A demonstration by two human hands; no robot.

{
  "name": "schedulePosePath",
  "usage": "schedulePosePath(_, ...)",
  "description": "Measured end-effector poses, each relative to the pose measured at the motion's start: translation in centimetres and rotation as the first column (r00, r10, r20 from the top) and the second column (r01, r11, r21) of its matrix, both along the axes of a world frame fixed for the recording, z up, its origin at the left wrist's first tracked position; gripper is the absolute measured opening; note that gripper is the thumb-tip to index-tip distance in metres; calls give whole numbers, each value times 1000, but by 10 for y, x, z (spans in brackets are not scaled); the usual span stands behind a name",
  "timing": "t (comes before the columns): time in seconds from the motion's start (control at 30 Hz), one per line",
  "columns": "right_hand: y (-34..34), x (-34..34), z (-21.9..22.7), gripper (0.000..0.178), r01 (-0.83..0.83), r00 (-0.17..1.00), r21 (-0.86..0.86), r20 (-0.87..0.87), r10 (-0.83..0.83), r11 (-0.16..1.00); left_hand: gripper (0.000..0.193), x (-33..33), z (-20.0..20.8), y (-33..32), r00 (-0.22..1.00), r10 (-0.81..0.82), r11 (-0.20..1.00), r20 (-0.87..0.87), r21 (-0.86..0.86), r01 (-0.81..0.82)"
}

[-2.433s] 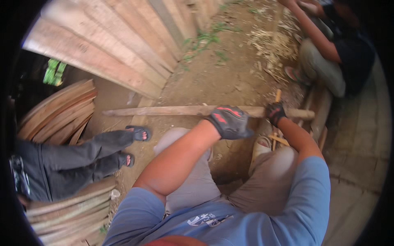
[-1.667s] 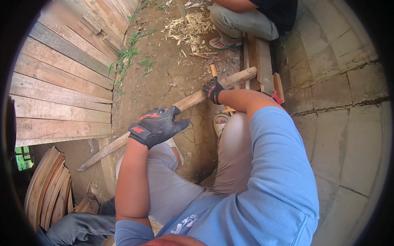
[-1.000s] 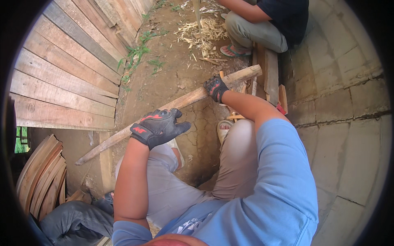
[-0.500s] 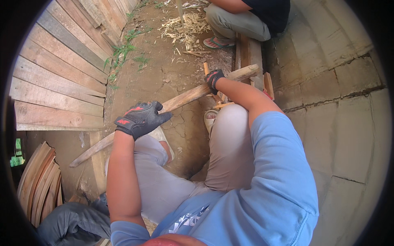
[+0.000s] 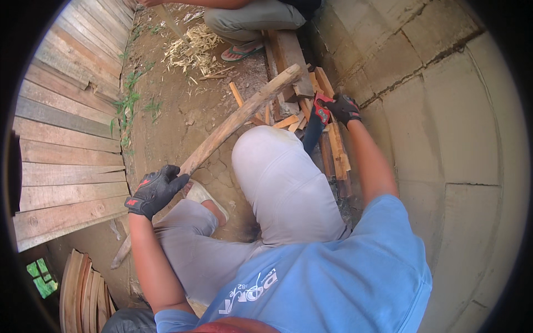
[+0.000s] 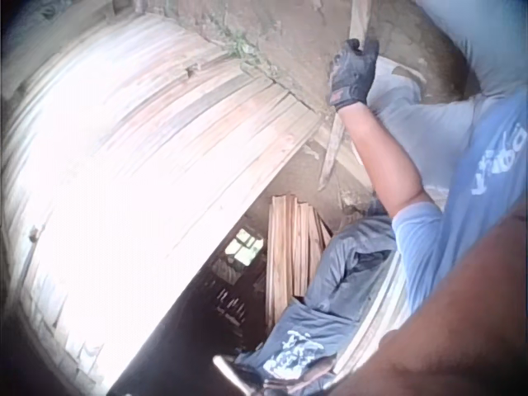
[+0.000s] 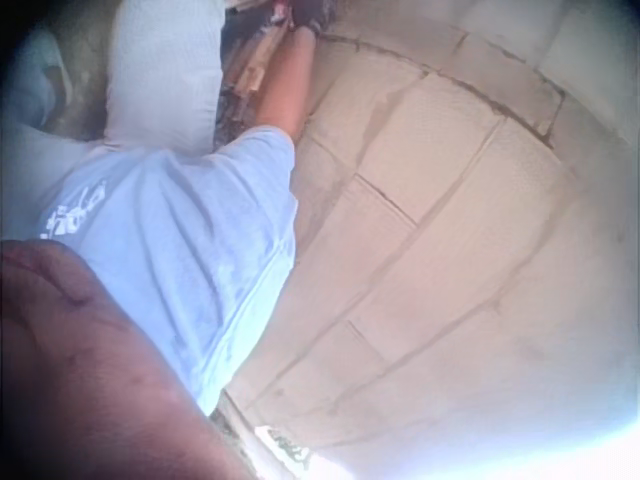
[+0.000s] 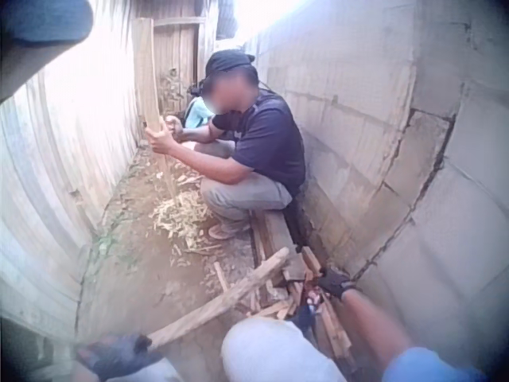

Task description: The person sits on the ground and uses a red-handled machete to split a small piece of wood held between their legs. They repeatedly strike the wood to break it into smaller pieces, which accumulate on the ground. Another person is visible in the background working with larger planks.

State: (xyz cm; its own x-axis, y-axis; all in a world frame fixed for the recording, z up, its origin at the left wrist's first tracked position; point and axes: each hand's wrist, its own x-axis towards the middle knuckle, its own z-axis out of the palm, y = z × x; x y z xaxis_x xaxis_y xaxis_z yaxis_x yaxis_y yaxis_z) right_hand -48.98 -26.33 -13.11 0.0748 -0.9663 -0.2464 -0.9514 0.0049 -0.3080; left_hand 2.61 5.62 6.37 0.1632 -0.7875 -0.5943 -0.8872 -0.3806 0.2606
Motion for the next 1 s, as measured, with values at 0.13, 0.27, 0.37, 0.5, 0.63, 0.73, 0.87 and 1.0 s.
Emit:
schedulePosePath(0.13, 66, -35, -52, 67, 114, 992, 123, 30, -119, 986, 70, 3, 5, 4, 1000, 18, 999, 13, 48, -19)
schedulePosePath(0.27, 85, -13, -69, 69, 132, 991, 172, -11, -132, 976, 68, 6, 2, 2, 1000, 9, 995, 6, 95, -10)
schedulePosePath(0.37, 60, 16, -69, 75, 146, 989, 179, -44, -140, 973, 68, 12, -10, 7, 1000, -12, 1000, 5, 23, 11)
schedulePosePath(0.5, 2, 47, -78, 79, 227, 965, 24, -140, -222, 974, 70, 19, -12, 6, 993, -84, 996, -88, -11, 84)
schedulePosePath(0.63, -42, 51, -95, 74, 185, 937, -18, -296, -182, 982, 72, 16, -6, 0, 994, 58, 998, -91, 42, -54)
schedulePosePath(0.73, -55, 54, -113, 70, -74, 869, 28, -489, 78, 997, 68, 25, -14, -4, 998, 38, 999, -58, 36, -36)
schedulePosePath(0.87, -64, 56, -132, 69, -27, 867, 56, -495, 51, 998, 66, 39, -24, -20, 1000, 25, 999, -18, 34, -24)
schedulePosePath(1.0, -55, 70, -144, 65, -10, 909, -47, -416, -11, 999, 67, 69, -37, -41, 990, 129, 983, -61, 136, -119)
